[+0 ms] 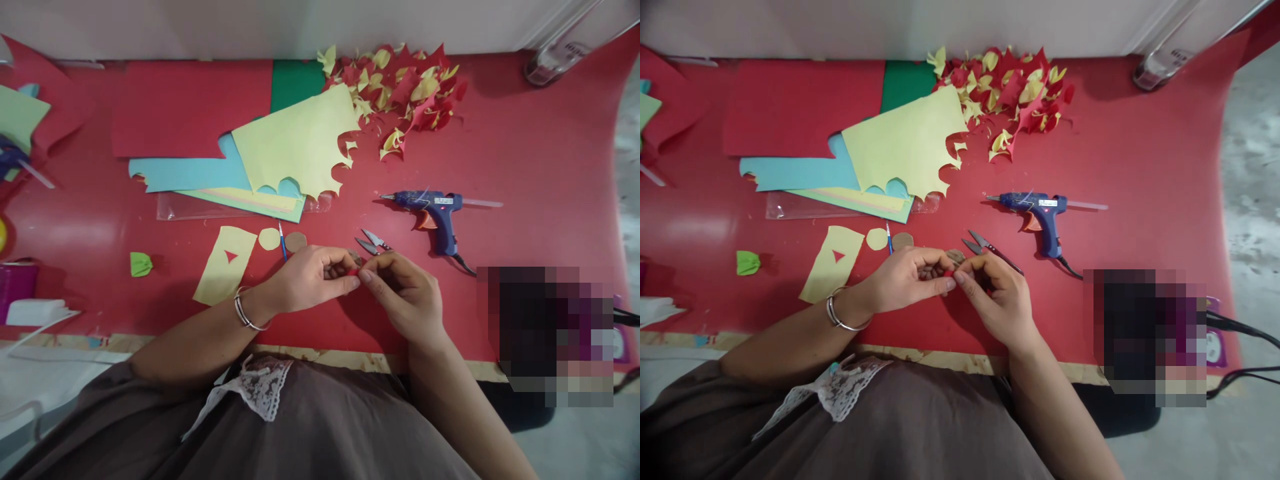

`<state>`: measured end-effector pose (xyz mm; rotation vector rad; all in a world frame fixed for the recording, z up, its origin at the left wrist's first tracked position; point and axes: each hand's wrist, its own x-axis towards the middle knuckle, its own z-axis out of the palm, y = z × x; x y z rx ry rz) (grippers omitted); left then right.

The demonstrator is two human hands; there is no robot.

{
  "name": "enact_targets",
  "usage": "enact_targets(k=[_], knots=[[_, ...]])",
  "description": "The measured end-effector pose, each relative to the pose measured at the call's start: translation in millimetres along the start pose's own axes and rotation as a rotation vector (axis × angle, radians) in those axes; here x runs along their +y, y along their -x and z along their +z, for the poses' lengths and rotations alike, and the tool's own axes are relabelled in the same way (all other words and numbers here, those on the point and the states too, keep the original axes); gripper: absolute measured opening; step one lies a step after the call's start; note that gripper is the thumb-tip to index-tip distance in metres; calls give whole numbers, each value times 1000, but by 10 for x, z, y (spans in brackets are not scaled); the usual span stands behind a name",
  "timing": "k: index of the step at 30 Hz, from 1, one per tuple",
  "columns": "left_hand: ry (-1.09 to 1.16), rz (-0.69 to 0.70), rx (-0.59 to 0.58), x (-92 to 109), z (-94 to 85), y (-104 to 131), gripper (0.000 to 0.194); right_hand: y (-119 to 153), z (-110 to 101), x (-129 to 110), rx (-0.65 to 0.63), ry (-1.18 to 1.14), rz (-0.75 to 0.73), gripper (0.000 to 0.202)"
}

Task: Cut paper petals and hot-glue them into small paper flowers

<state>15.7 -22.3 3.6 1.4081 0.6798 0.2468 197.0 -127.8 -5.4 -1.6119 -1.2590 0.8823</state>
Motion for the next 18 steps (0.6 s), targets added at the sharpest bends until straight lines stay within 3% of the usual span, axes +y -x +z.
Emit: enact_targets(k=[11,18], knots=[[-211,86,-42,35,-19,16,17,5,-12,22,-48,-68,44,19],[-78,33,-56,-17,-20,-3,17,-22,-23,-29,-54,-101,85,23]])
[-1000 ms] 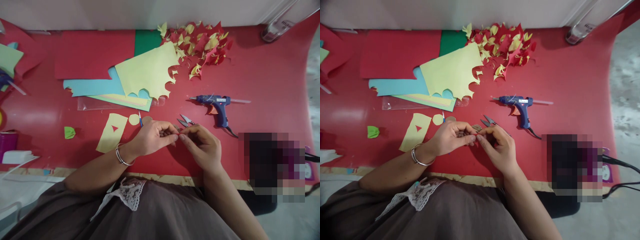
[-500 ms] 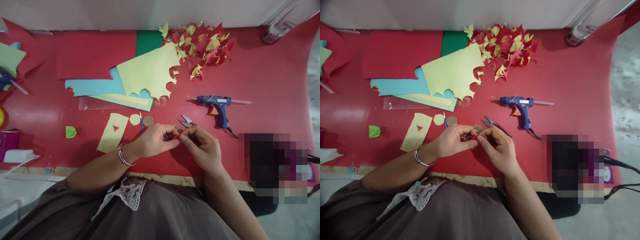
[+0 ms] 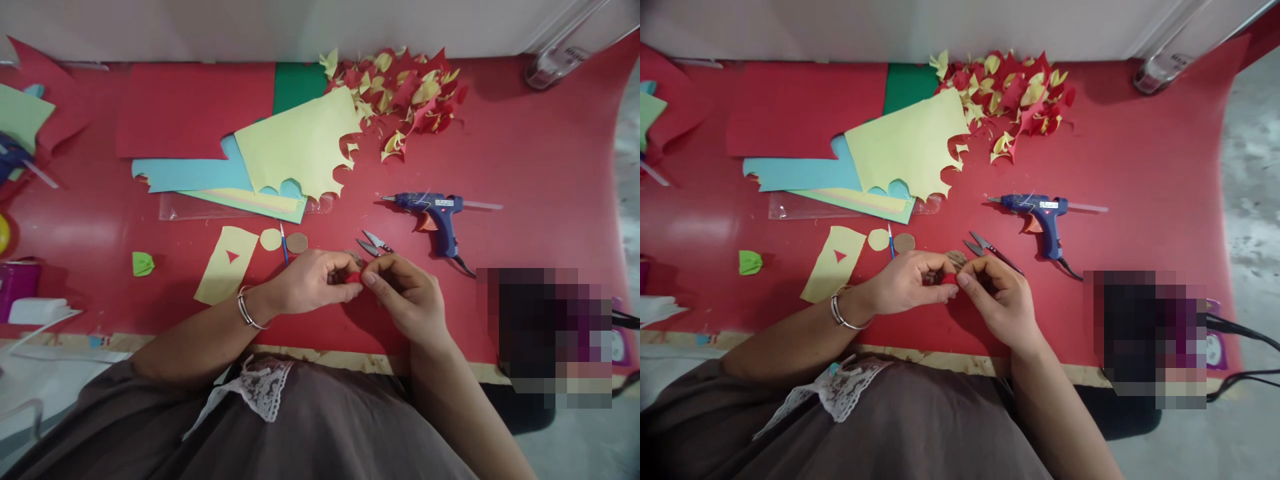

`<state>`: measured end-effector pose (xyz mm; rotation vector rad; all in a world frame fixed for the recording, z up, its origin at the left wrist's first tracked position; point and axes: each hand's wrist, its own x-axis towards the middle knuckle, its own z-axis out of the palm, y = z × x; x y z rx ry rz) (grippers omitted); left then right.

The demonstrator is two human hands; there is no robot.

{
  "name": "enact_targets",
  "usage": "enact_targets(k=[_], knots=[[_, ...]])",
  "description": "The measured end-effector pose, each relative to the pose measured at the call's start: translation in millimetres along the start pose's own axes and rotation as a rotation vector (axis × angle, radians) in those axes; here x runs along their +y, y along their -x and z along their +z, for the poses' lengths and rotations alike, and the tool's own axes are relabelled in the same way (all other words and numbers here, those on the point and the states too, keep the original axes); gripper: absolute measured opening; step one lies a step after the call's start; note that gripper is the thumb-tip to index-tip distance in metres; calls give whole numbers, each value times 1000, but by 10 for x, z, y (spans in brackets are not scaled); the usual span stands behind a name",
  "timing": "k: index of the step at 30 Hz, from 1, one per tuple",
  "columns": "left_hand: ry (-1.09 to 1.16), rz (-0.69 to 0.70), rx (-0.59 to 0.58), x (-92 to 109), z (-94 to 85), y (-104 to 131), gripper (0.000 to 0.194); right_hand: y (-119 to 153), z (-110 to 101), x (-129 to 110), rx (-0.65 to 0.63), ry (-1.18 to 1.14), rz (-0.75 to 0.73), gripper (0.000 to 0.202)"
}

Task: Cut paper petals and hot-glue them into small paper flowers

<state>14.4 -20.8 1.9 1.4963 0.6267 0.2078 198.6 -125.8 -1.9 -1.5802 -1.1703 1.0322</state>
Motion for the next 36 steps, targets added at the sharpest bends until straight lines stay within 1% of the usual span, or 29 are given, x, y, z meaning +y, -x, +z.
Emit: enact_targets(k=[3,6,8,11,14,17,23,26,28,31,33,34,36], knots=[[108,-46,-29,-21,-22,7,23,6,-6,4,11,-4,21,25],[133,-95,-21,-15,-40,27,25,15,-7,33,9,-3,20,25],[101,-74,-8,7,-41,41,25,18,-7,49,5,2,16,25],[25,5,5,43,-29,56,23,16,-9,49,9,15,11,25],[28,42,-12,45,-15,57,26,11,-13,29,18,16,7,26],[18,60,-5,19,-5,44,26,6,-12,16,27,16,12,26],[-58,86,70,-4,32,44,29,12,-8,36,28,7,12,21],[-125,85,55,10,43,53,27,23,-9,46,13,23,10,21],[-218,86,36,32,23,57,24,25,-6,45,-9,46,-1,23],[-415,133,30,101,-101,81,27,22,-2,35,-22,79,-21,23],[-560,153,62,170,-263,119,28,19,0,30,-12,98,-22,23],[-636,127,94,204,-364,144,25,17,0,31,-8,110,-21,23],[-783,39,235,250,-581,199,17,11,5,38,-13,152,-26,22]])
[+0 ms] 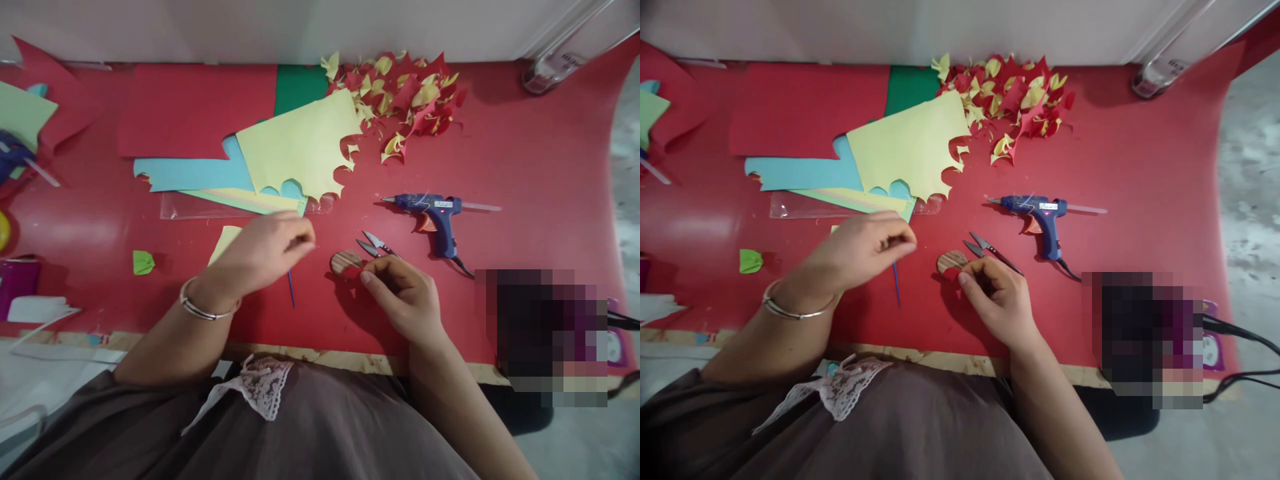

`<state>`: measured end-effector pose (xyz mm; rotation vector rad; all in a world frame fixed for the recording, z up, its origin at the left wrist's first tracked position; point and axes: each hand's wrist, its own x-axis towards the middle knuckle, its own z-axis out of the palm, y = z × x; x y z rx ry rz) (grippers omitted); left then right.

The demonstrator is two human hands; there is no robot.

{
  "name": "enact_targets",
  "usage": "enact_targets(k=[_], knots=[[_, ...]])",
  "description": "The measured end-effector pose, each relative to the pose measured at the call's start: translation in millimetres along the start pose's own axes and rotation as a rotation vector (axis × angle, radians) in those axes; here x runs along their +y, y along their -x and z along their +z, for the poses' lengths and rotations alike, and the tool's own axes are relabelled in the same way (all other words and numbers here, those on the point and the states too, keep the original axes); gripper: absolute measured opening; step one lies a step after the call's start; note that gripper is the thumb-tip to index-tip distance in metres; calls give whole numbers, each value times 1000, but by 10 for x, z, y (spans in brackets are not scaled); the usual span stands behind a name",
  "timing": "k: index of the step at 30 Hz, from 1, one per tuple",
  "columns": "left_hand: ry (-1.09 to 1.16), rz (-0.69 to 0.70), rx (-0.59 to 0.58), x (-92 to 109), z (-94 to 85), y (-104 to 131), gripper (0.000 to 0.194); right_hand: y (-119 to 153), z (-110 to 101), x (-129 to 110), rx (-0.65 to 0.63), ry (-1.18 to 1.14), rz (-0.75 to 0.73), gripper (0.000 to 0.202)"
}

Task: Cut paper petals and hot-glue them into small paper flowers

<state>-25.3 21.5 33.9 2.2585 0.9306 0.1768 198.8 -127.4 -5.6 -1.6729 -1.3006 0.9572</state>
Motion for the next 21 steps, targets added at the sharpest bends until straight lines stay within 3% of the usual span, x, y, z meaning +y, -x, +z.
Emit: enact_targets(k=[3,7,18,21], knots=[[-167,-216,61,-199,-189,21,9,-14,24,23,-35,103,-41,18],[-241,-343,22,-349,-223,54,9,-35,65,52,-46,188,-104,16],[-269,-244,-23,-433,-228,20,11,-36,68,92,-52,241,-109,15],[-214,-273,-7,-408,-278,56,11,-28,64,92,-58,246,-87,14]])
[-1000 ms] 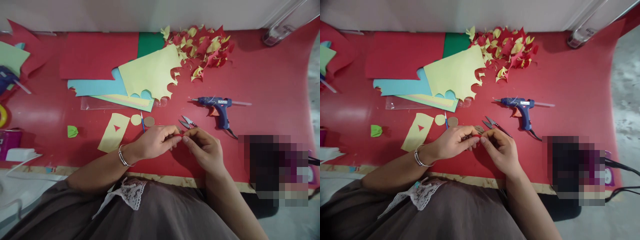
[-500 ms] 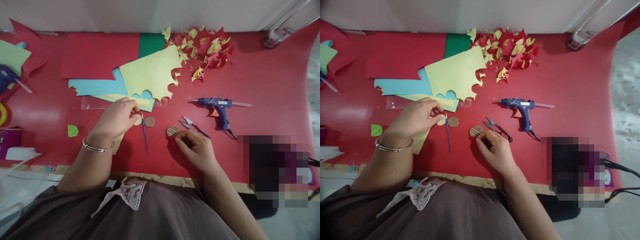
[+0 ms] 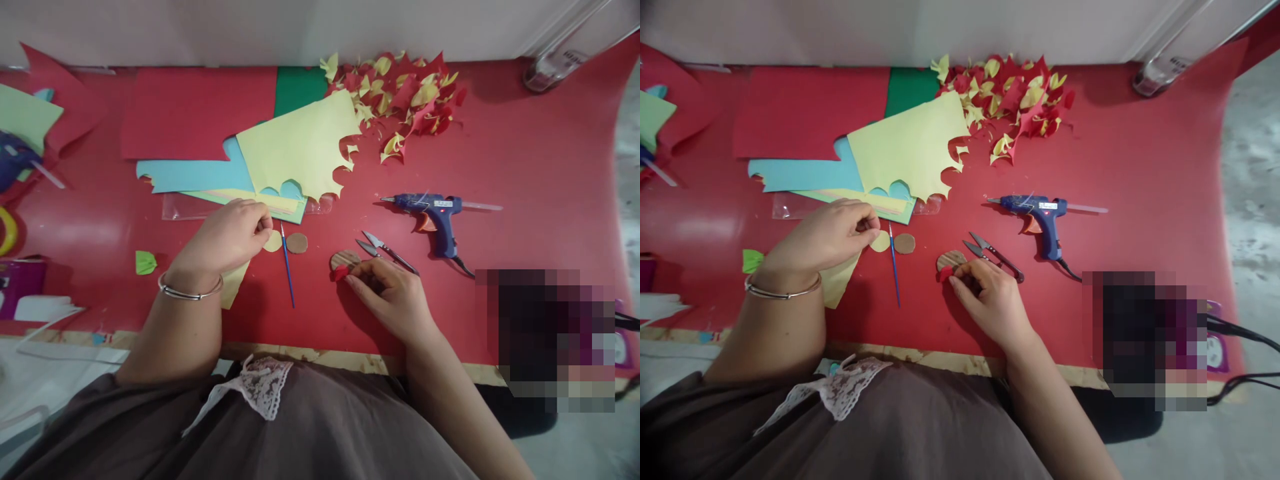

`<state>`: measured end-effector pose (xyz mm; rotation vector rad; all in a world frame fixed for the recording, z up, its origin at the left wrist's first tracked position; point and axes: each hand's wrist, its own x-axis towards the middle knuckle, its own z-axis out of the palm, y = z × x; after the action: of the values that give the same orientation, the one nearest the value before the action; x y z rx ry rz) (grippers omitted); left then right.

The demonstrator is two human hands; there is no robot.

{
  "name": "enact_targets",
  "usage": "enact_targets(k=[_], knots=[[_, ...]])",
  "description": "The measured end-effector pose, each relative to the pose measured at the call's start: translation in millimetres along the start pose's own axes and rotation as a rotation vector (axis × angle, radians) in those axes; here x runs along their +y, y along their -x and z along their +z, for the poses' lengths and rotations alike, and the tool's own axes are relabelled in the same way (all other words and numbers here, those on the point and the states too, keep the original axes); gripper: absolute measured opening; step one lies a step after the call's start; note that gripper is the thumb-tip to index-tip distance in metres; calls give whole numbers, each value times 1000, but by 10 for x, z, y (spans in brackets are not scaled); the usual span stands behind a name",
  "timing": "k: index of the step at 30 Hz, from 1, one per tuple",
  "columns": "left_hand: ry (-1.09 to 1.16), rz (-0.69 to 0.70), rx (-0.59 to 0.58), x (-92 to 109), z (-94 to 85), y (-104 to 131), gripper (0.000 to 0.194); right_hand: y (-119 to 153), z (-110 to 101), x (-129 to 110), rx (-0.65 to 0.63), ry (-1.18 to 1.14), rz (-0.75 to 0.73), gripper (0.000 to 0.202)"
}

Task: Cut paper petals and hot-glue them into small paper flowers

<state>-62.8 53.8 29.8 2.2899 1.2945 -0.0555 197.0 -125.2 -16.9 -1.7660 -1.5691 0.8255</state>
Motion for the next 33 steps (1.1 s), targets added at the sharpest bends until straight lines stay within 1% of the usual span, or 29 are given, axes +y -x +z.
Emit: enact_targets(k=[2,4,6,8,10,11,13,15,18,23,26,29,31,33], knots=[[119,-48,-4,14,-42,40,9,4,-6,-3,17,0,-7,14],[303,-62,7,51,-56,72,5,11,-13,-10,56,2,-37,14],[516,-34,48,125,-17,82,5,23,-19,-23,110,4,-79,15],[730,-9,77,237,75,72,14,39,-20,-43,165,6,-131,13],[932,-1,29,363,200,52,21,55,-19,-66,211,10,-202,8],[1019,10,-23,420,264,43,24,61,-18,-76,231,15,-248,6],[1122,20,-129,509,378,31,29,70,-16,-87,264,38,-342,10],[1149,21,-197,559,461,26,32,76,-11,-82,281,78,-401,19],[1137,24,-214,587,522,24,33,76,0,-55,283,135,-437,28],[1111,60,-234,620,558,25,31,48,-6,-68,249,130,-477,24],[1095,102,-228,653,586,37,24,32,-23,-109,230,79,-442,19],[1091,134,-258,694,613,65,17,28,-23,-120,224,56,-364,12],[1078,162,-264,714,624,89,17,29,-16,-108,217,46,-328,9],[1072,195,-266,722,629,110,22,29,-10,-97,210,33,-307,8]])
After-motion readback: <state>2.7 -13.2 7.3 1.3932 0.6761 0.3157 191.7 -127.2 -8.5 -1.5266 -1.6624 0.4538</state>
